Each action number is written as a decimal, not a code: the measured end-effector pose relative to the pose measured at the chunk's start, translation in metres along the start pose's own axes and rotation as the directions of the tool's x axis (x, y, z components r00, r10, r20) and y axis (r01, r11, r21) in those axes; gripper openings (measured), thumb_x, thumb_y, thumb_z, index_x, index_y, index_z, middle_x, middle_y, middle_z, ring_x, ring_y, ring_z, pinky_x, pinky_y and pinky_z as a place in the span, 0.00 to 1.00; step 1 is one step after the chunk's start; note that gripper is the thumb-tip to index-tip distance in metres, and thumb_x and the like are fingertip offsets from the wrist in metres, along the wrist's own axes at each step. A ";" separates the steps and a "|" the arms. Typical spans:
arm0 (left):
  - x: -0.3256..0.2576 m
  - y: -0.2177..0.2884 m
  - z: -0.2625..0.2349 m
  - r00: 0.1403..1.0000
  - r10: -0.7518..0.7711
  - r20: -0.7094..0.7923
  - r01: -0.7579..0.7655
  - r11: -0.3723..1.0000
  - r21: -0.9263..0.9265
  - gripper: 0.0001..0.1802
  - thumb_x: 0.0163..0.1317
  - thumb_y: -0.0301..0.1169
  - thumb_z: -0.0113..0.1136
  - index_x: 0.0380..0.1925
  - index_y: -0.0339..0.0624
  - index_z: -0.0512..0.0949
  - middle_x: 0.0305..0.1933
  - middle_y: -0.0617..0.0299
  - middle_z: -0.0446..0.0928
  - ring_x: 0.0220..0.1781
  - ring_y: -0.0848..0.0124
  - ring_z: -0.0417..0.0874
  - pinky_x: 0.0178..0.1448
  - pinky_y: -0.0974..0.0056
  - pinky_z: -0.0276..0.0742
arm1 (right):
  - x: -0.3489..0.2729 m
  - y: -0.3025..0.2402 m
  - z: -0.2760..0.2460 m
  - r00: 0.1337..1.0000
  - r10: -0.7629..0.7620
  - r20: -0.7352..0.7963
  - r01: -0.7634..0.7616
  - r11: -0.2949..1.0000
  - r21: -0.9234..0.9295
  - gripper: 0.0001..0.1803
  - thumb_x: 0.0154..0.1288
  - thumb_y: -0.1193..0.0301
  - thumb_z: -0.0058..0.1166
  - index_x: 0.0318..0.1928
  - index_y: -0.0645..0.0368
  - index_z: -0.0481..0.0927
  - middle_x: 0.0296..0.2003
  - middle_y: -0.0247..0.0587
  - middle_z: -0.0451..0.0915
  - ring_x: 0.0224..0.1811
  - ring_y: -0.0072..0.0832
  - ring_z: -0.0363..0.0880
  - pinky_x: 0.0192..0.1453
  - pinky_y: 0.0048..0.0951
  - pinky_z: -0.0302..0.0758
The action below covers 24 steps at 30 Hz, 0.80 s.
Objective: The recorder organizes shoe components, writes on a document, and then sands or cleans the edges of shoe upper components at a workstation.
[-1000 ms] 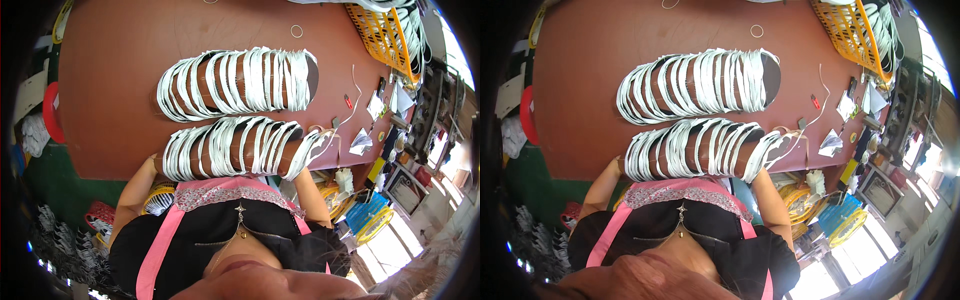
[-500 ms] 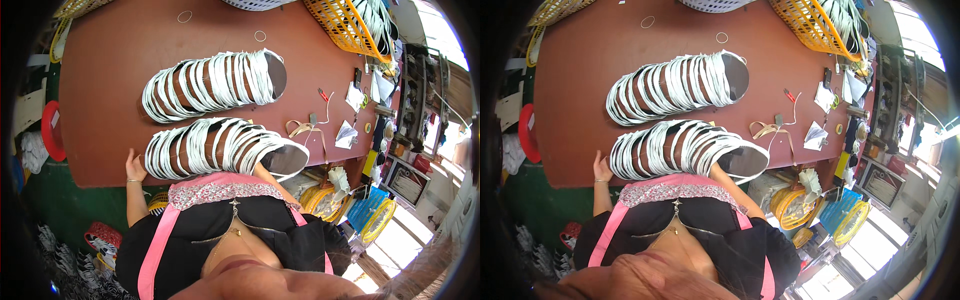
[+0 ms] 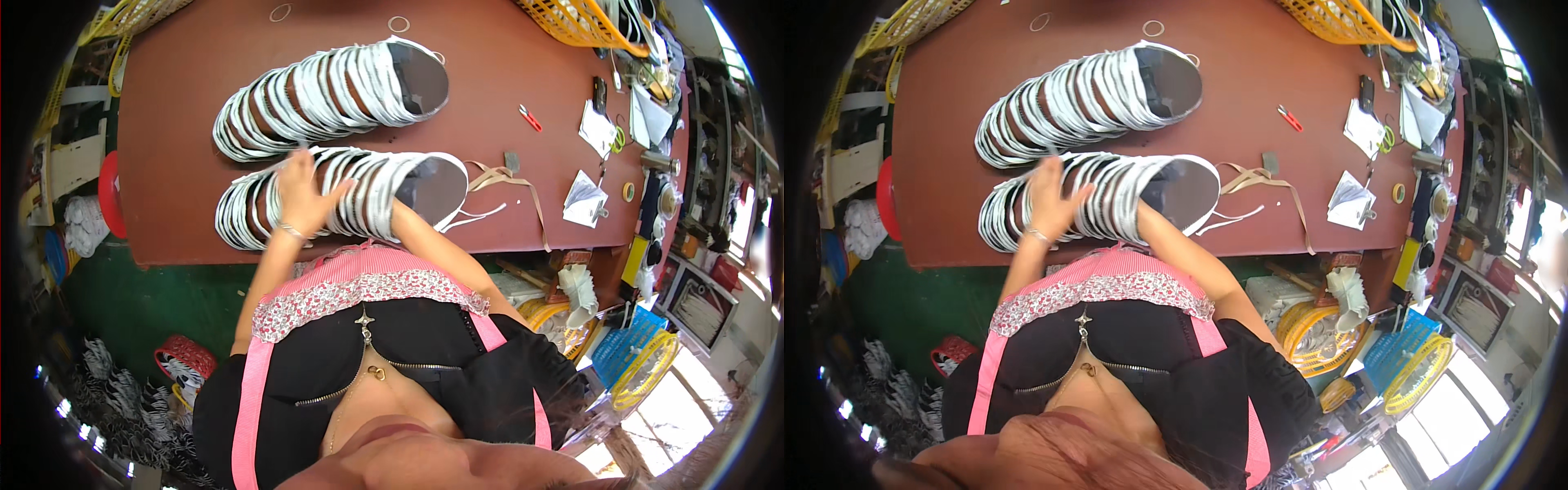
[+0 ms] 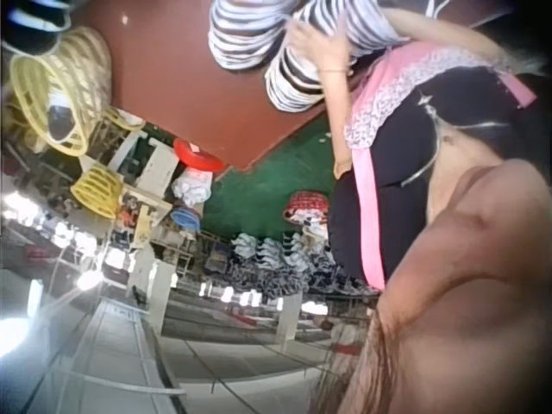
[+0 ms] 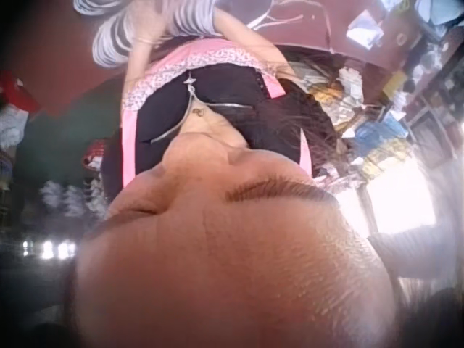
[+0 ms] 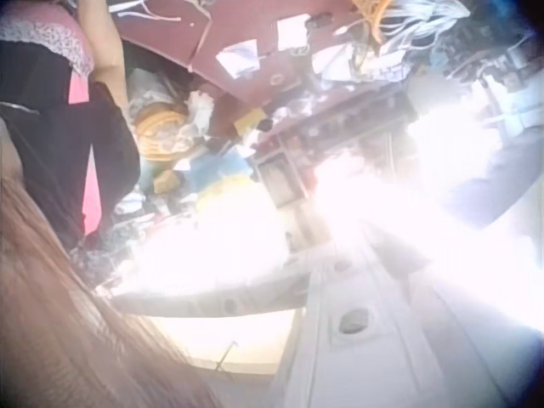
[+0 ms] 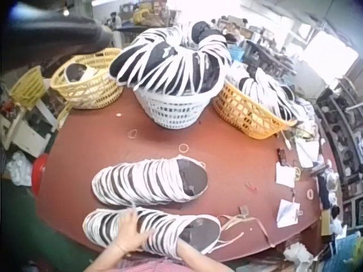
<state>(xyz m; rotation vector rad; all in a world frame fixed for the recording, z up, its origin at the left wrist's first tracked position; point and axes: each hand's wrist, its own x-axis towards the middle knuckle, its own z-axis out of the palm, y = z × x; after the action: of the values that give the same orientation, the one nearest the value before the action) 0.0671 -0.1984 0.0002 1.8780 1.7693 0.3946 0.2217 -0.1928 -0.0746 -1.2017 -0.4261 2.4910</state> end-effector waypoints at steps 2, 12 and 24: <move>-0.017 0.053 0.030 0.995 -0.060 0.083 0.050 0.992 0.119 0.66 0.49 0.72 0.61 0.67 0.19 0.59 0.72 0.33 0.57 0.77 0.44 0.53 0.80 0.41 0.38 | -0.014 0.003 -0.014 1.000 -0.021 0.003 0.021 1.000 0.011 0.22 0.78 0.61 0.39 0.60 0.61 0.76 0.59 0.41 0.79 0.55 0.31 0.79 0.59 0.37 0.76; 0.000 0.058 0.057 0.983 -0.169 -0.074 0.184 0.935 0.304 0.41 0.56 0.41 0.54 0.64 0.20 0.63 0.68 0.36 0.64 0.72 0.43 0.61 0.79 0.37 0.41 | -0.084 -0.013 -0.055 0.949 -0.180 0.257 0.214 0.971 -0.110 0.22 0.77 0.62 0.44 0.56 0.69 0.77 0.54 0.44 0.80 0.53 0.25 0.76 0.59 0.27 0.69; -0.076 -0.174 -0.051 0.427 -0.793 -0.435 0.838 0.528 -0.140 0.48 0.63 0.66 0.52 0.62 0.27 0.72 0.67 0.36 0.70 0.70 0.45 0.70 0.72 0.46 0.63 | -0.094 -0.002 -0.043 0.827 -0.561 -0.038 0.405 0.641 -0.652 0.31 0.65 0.60 0.64 0.60 0.70 0.72 0.51 0.55 0.82 0.53 0.36 0.80 0.59 0.34 0.74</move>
<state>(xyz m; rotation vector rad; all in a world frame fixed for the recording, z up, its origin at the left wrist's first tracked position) -0.1131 -0.2635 -0.0442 0.7318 2.8093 0.3642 0.3113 -0.2259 -0.0343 -1.3489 -1.3898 1.7308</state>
